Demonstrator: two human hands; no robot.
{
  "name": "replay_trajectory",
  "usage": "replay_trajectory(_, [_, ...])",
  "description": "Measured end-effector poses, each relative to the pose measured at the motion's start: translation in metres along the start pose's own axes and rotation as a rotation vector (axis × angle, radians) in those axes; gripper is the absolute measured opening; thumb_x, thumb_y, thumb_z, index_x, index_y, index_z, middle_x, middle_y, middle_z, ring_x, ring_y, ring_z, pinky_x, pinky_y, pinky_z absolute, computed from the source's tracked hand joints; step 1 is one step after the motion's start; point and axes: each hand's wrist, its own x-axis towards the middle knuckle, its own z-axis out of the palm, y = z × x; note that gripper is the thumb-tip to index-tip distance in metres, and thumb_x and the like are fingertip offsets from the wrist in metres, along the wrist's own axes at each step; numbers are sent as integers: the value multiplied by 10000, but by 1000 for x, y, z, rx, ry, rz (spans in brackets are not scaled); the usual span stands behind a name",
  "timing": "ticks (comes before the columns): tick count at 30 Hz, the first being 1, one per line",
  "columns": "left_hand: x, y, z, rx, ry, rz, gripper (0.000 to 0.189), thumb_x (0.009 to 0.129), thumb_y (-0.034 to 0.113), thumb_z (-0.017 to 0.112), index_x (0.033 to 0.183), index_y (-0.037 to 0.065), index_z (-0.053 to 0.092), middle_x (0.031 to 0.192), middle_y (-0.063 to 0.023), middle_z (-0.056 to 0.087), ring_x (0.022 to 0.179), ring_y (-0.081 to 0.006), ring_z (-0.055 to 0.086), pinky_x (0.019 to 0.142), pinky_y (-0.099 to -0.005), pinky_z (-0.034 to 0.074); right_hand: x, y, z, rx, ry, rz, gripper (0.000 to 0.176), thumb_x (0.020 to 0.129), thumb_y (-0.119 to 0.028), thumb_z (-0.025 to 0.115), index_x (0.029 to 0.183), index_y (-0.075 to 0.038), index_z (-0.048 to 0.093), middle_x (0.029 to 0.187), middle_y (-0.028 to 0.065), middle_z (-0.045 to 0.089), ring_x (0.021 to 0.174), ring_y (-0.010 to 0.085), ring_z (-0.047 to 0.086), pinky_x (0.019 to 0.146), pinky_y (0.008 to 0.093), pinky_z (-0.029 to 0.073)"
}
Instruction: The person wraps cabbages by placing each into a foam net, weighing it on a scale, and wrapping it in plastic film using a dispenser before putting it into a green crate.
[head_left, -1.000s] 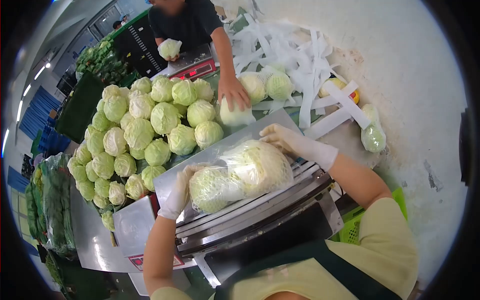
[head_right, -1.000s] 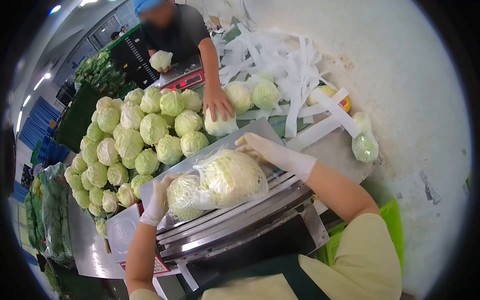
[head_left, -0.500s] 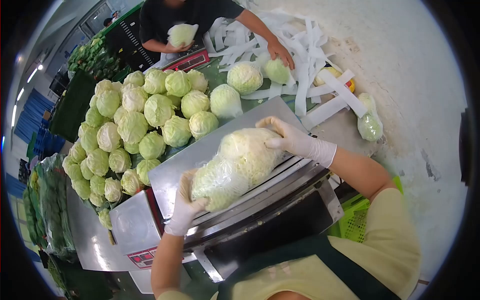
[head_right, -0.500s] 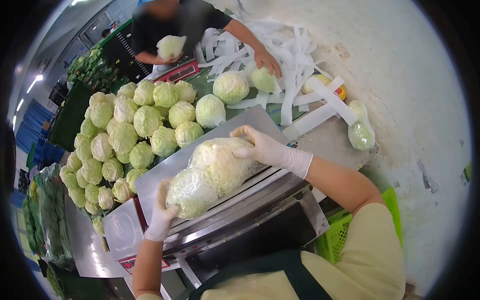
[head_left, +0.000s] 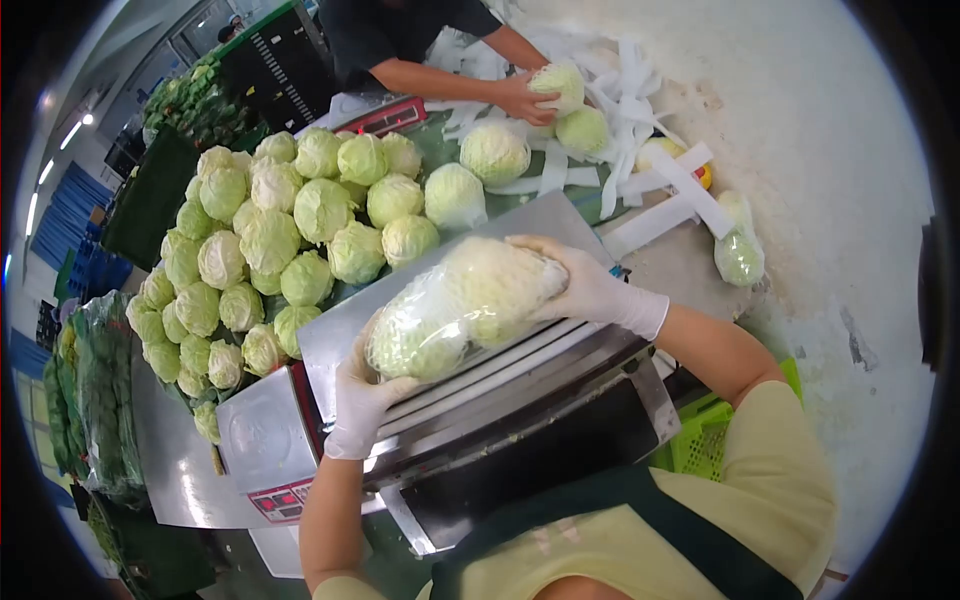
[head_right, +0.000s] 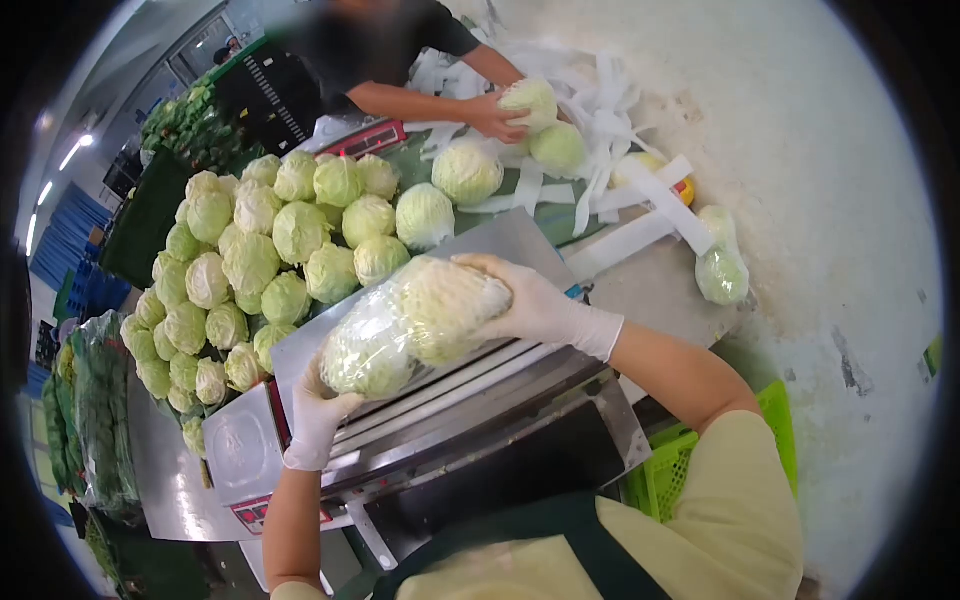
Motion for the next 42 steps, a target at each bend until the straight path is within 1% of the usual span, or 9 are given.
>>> replay_trajectory(5, [10, 7, -30, 31, 39, -133, 756, 850, 357, 762, 1386, -59, 428, 1306, -143, 570, 1189, -217, 571, 996, -332, 474, 22, -9, -2, 386, -39, 231, 582, 852, -414, 748, 1235, -5, 591, 1067, 102, 665, 975, 192, 641, 873, 321, 517])
replay_trajectory(8, [21, 17, -32, 109, 1, -480, 663, 976, 511, 540, 1306, -63, 504, 1184, -138, 619, 1066, -168, 616, 911, -299, 505, 54, -12, -17, 286, -338, 913, 636, 914, -598, 573, 1099, 3, 663, 959, 111, 673, 791, 196, 654, 661, 330, 532])
replay_trajectory(11, [37, 43, -32, 495, -13, -704, 485, 1023, 335, 517, 1320, -49, 509, 1163, -112, 624, 988, -158, 621, 897, -304, 503, 67, 10, -12, 78, -262, 708, 781, 878, -704, 516, 1136, 22, 641, 907, 142, 663, 709, 259, 649, 580, 361, 509])
replay_trajectory(14, [9, 28, -21, 331, 218, -6, 439, 973, 170, 591, 1356, -22, 495, 1240, -111, 603, 1102, -182, 595, 970, -329, 474, 50, -28, -15, -97, -53, 393, 768, 843, -632, 628, 1292, -14, 549, 1067, 180, 640, 884, 320, 650, 754, 390, 525])
replay_trajectory(18, [-21, 34, -1, 614, -58, 203, 954, 659, 87, 868, 1466, -28, 371, 1537, -181, 325, 1402, -241, 367, 1143, -402, 327, 6, -26, -10, -455, -117, -279, 832, 771, -422, 792, 1438, -94, 418, 1344, 212, 505, 1225, 350, 526, 1048, 416, 427])
replay_trajectory(24, [13, 3, -3, 269, 114, 133, 1130, 611, 88, 906, 1514, -39, 238, 1490, -187, 417, 1358, -236, 422, 1133, -360, 337, 35, -8, 5, -178, -25, -128, 935, 654, -298, 876, 1444, -89, 421, 1404, 183, 450, 1338, 307, 433, 1113, 407, 372])
replay_trajectory(32, [24, 23, -24, 326, 32, -236, 785, 689, 242, 905, 1297, -6, 475, 1157, -152, 632, 1051, -210, 628, 915, -334, 507, 34, -22, -8, -215, -144, 167, 857, 740, -460, 820, 1415, -66, 467, 1236, 199, 625, 1211, 298, 571, 1033, 371, 445])
replay_trajectory(37, [5, 1, -15, 624, -79, 251, 1119, 617, 152, 933, 1504, 10, 265, 1361, -139, 505, 1232, -227, 521, 1035, -331, 447, 35, -39, -13, -676, -187, 94, 850, 757, -445, 815, 1400, -19, 457, 1225, 206, 623, 1208, 277, 573, 1025, 374, 448])
replay_trajectory(42, [3, 8, 12, 218, 95, 147, 1038, 625, 74, 913, 1473, -25, 323, 1382, -156, 500, 1249, -240, 519, 1068, -366, 427, 30, -8, -3, -44, -102, -68, 852, 712, -342, 859, 1388, -21, 451, 1230, 185, 611, 1178, 258, 583, 1010, 366, 458])
